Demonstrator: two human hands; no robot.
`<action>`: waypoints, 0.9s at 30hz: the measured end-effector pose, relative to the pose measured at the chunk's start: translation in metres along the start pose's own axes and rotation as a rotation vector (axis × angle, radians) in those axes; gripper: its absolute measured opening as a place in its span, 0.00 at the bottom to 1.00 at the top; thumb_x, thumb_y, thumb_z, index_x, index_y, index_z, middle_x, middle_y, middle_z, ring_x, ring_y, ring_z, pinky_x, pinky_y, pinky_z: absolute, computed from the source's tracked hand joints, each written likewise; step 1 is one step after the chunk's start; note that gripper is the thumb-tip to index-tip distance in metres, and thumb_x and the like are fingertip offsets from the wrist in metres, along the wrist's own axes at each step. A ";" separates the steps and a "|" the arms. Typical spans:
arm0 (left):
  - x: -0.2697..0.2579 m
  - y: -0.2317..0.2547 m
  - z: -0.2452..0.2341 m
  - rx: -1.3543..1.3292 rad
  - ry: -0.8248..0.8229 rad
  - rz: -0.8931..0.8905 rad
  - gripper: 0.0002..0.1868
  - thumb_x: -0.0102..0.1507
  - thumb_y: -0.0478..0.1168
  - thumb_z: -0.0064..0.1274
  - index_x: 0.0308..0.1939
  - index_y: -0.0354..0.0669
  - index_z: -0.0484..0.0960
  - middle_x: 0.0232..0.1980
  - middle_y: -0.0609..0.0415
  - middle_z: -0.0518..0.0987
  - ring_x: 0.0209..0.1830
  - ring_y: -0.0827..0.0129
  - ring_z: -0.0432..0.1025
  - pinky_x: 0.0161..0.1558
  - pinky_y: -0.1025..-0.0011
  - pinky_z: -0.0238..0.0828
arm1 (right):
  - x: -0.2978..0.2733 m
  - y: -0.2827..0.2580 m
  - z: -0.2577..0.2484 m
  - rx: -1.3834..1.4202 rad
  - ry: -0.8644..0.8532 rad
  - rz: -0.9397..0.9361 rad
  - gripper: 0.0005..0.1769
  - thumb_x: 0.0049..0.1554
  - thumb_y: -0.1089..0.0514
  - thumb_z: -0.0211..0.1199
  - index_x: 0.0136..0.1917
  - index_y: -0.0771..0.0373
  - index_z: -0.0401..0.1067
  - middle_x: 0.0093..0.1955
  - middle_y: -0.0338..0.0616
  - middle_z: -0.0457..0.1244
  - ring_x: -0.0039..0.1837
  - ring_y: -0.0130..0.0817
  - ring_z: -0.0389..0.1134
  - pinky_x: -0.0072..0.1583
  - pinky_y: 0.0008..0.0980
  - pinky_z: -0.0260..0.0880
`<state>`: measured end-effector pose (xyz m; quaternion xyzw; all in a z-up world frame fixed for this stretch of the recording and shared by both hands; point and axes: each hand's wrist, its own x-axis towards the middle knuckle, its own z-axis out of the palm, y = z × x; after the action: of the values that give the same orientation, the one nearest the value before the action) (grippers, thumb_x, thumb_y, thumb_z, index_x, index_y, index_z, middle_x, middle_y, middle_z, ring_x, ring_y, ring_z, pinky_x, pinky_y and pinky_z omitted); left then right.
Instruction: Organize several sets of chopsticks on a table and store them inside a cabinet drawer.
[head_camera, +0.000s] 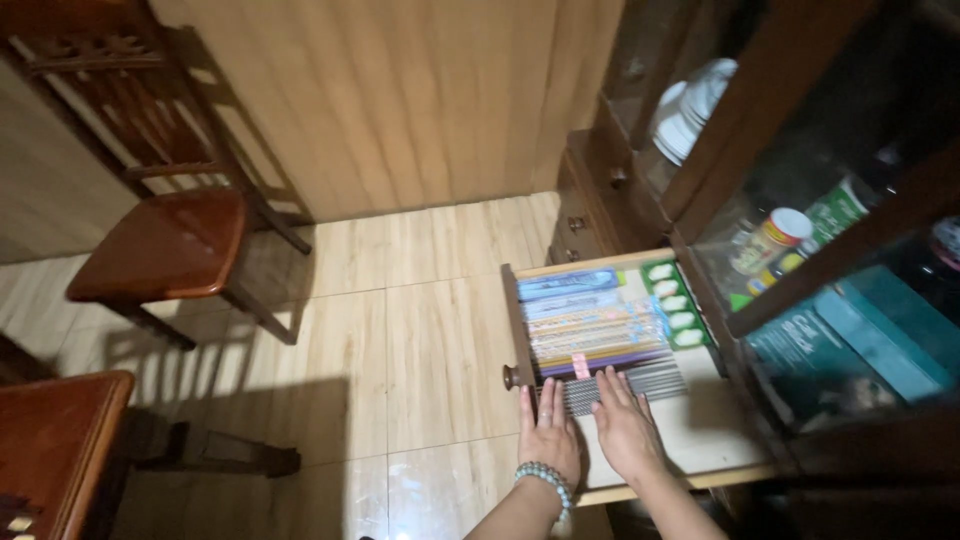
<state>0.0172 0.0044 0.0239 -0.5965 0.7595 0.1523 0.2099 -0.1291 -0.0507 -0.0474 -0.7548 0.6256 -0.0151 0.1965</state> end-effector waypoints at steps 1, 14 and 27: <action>0.008 -0.007 0.010 -0.007 0.002 -0.013 0.30 0.73 0.45 0.31 0.76 0.32 0.53 0.86 0.37 0.37 0.87 0.46 0.24 0.75 0.32 0.13 | 0.003 -0.008 -0.007 -0.004 -0.003 -0.015 0.34 0.65 0.45 0.42 0.82 0.52 0.44 0.86 0.36 0.36 0.85 0.34 0.35 0.80 0.44 0.35; -0.079 -0.174 0.047 -0.791 0.619 -0.597 0.39 0.60 0.29 0.41 0.77 0.35 0.51 0.82 0.43 0.47 0.83 0.54 0.38 0.77 0.45 0.30 | 0.029 -0.195 -0.008 0.547 0.231 -0.529 0.24 0.63 0.61 0.50 0.72 0.62 0.66 0.75 0.52 0.59 0.77 0.45 0.57 0.74 0.38 0.54; -0.243 -0.352 0.140 -1.005 0.812 -1.114 0.35 0.66 0.35 0.44 0.77 0.39 0.53 0.82 0.47 0.49 0.83 0.56 0.40 0.76 0.47 0.37 | -0.042 -0.486 0.076 0.524 -0.282 -1.007 0.19 0.60 0.61 0.54 0.64 0.61 0.74 0.65 0.51 0.67 0.67 0.46 0.69 0.66 0.37 0.67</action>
<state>0.4270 0.1915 0.0316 -0.9137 0.2139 0.1203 -0.3238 0.3381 0.0781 0.0455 -0.8801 0.1328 -0.1602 0.4268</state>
